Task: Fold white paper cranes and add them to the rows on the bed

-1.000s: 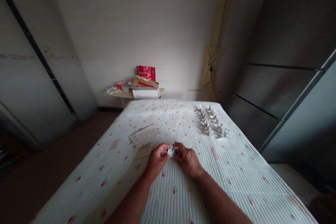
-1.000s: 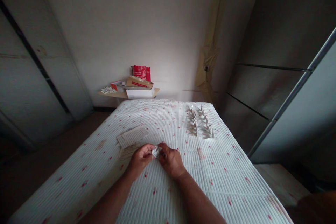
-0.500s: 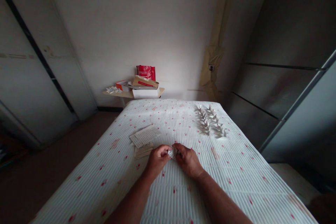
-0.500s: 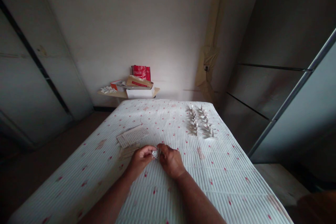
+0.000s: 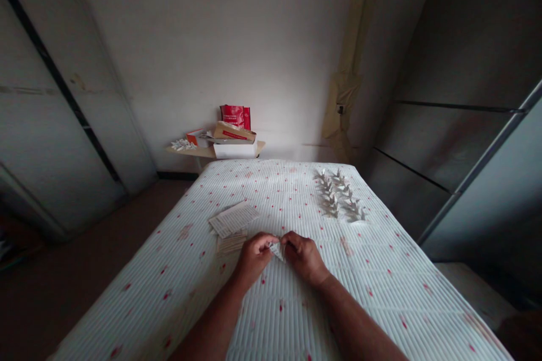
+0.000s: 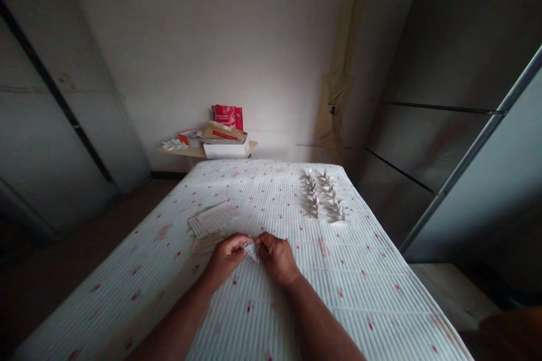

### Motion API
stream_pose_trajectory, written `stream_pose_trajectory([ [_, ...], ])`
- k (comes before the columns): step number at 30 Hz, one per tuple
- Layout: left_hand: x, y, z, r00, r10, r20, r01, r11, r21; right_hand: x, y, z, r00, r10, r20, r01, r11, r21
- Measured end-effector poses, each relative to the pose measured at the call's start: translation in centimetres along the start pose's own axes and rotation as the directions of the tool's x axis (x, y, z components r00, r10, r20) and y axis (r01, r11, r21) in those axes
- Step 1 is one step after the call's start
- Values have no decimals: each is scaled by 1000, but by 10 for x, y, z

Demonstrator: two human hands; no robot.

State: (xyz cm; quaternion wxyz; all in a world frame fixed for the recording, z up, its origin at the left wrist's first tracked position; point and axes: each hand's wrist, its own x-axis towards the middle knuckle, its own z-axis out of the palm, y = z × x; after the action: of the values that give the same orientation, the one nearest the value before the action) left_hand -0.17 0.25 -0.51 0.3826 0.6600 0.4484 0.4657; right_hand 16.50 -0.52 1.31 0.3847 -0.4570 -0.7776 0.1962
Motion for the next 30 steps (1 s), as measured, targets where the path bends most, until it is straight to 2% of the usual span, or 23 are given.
stream_pose_trajectory([
  [4,0,3,0,1000,-13,-27,12,1000,-22,-1,2,0,1000,30,-5,-29,991,129],
  [7,0,6,-1,999,-31,-29,29,998,-56,-2,4,2,997,81,5,-79,952,296],
  [12,-1,15,-4,1000,-30,2,30,984,-175,1,6,10,963,257,82,-252,748,615],
  [15,-2,22,-5,996,-72,51,82,972,-220,3,5,11,945,311,105,-301,693,655],
  [25,-3,23,-8,980,-182,82,198,942,-270,4,6,8,932,344,114,-319,630,708],
  [30,-3,22,-9,977,-195,88,212,941,-265,3,9,9,935,331,129,-319,626,712],
])
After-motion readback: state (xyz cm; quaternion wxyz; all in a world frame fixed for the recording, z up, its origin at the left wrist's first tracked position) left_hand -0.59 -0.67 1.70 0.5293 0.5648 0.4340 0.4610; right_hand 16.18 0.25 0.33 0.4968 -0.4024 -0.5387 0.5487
